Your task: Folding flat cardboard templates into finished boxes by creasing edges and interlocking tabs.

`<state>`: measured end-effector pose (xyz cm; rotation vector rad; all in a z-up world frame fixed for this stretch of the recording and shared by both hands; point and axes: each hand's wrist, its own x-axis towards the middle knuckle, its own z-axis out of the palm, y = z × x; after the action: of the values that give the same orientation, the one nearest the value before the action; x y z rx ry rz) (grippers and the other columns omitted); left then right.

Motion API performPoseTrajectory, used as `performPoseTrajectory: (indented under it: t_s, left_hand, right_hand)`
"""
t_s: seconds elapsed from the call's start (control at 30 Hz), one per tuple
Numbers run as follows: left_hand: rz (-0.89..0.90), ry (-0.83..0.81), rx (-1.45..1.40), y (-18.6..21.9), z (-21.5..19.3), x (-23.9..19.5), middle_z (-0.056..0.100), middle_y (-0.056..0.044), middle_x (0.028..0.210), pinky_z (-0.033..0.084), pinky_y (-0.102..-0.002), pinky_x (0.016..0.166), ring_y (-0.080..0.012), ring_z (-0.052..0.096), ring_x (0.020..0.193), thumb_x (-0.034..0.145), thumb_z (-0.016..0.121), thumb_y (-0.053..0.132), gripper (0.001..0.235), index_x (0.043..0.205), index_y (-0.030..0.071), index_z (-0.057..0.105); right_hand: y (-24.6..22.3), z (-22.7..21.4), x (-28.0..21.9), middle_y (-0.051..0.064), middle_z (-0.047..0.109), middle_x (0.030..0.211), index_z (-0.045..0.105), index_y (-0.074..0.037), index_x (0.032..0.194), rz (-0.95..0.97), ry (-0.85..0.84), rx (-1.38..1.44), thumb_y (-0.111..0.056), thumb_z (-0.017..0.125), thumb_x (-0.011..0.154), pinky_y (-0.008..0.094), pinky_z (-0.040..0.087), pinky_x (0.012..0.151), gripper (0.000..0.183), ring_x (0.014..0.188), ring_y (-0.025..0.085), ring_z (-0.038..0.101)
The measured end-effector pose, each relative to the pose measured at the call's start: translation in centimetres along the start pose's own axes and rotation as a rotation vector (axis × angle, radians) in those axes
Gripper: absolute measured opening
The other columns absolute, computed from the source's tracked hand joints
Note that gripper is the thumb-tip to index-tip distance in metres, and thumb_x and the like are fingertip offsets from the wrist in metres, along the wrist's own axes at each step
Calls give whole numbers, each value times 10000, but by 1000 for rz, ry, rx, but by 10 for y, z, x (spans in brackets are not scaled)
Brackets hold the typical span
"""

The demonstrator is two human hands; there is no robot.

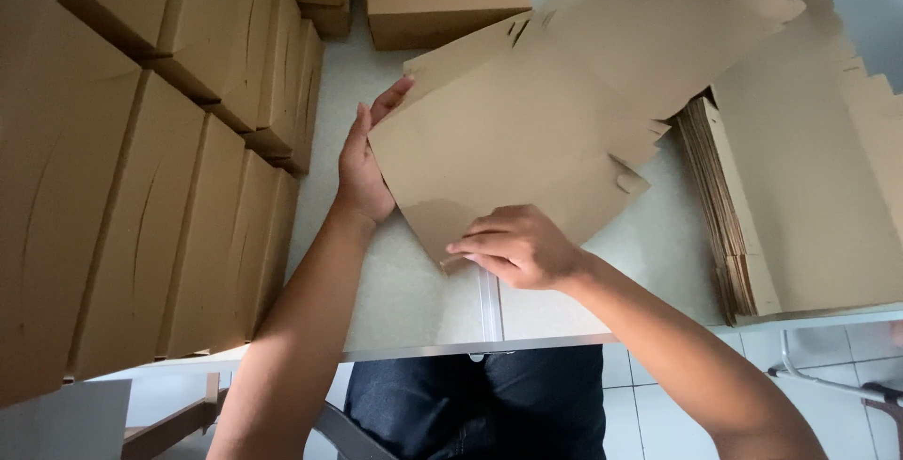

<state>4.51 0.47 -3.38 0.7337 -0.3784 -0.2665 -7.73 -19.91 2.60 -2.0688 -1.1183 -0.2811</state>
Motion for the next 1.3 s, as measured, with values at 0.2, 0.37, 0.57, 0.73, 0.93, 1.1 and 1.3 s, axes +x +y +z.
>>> performPoseTrajectory:
  t_s: [0.2, 0.37, 0.57, 0.73, 0.93, 1.1, 1.3]
  left_hand:
    - [-74, 65, -124, 9, 17, -5, 566, -125, 1511, 414, -469, 1203, -282, 544, 1382, 1056, 438, 594, 636, 1546, 190, 454]
    - [-124, 91, -115, 2, 19, -6, 371, -135, 1646, 279, -509, 1267, -338, 359, 1516, 1089, 381, 572, 623, 1612, 235, 343]
    - [-188, 269, 308, 0, 29, -7, 187, -166, 1703, 130, -460, 1313, -334, 198, 1572, 1074, 301, 589, 709, 1626, 145, 258]
    - [-81, 373, 580, 2, 29, -2, 424, -210, 1594, 234, -482, 1281, -351, 388, 1493, 1084, 250, 589, 707, 1562, 92, 407]
    - [12, 724, 667, 17, 36, 0, 707, -107, 1318, 399, -433, 1184, -267, 621, 1302, 1029, 484, 574, 554, 1287, 139, 710]
    - [255, 802, 682, -7, -19, 3, 702, -54, 810, 564, -303, 745, -112, 644, 723, 1006, 624, 495, 421, 844, 109, 577]
    - [96, 968, 505, -1, -27, 14, 682, -13, 782, 580, -314, 775, -128, 683, 761, 928, 709, 476, 377, 824, 140, 574]
  right_hand:
    - [2, -5, 21, 65, 738, 772, 776, -65, 912, 60, -93, 192, 20, 687, 876, 314, 560, 569, 128, 577, 200, 655]
    - [6, -24, 23, 42, 733, 723, 721, -97, 774, 111, -184, 112, 6, 731, 750, 475, 554, 804, 107, 749, 277, 730]
    - [14, -31, 5, -30, 628, 611, 575, -138, 635, 192, -135, -68, -11, 651, 659, 481, 529, 860, 150, 676, 233, 691]
    - [15, -25, -2, -38, 621, 633, 559, -159, 650, 100, -65, -114, -9, 637, 666, 462, 542, 842, 170, 689, 210, 689]
    - [16, -22, -8, -17, 647, 671, 605, -156, 706, 8, -23, -248, -40, 645, 687, 460, 566, 824, 124, 690, 212, 700]
    - [16, -10, -11, 26, 652, 702, 626, -129, 769, -80, 17, -291, -69, 627, 812, 400, 582, 731, 74, 666, 223, 693]
    - [-10, -5, -6, 147, 672, 986, 650, -132, 1213, -314, 16, -206, -480, 619, 941, 436, 581, 778, 443, 856, 264, 687]
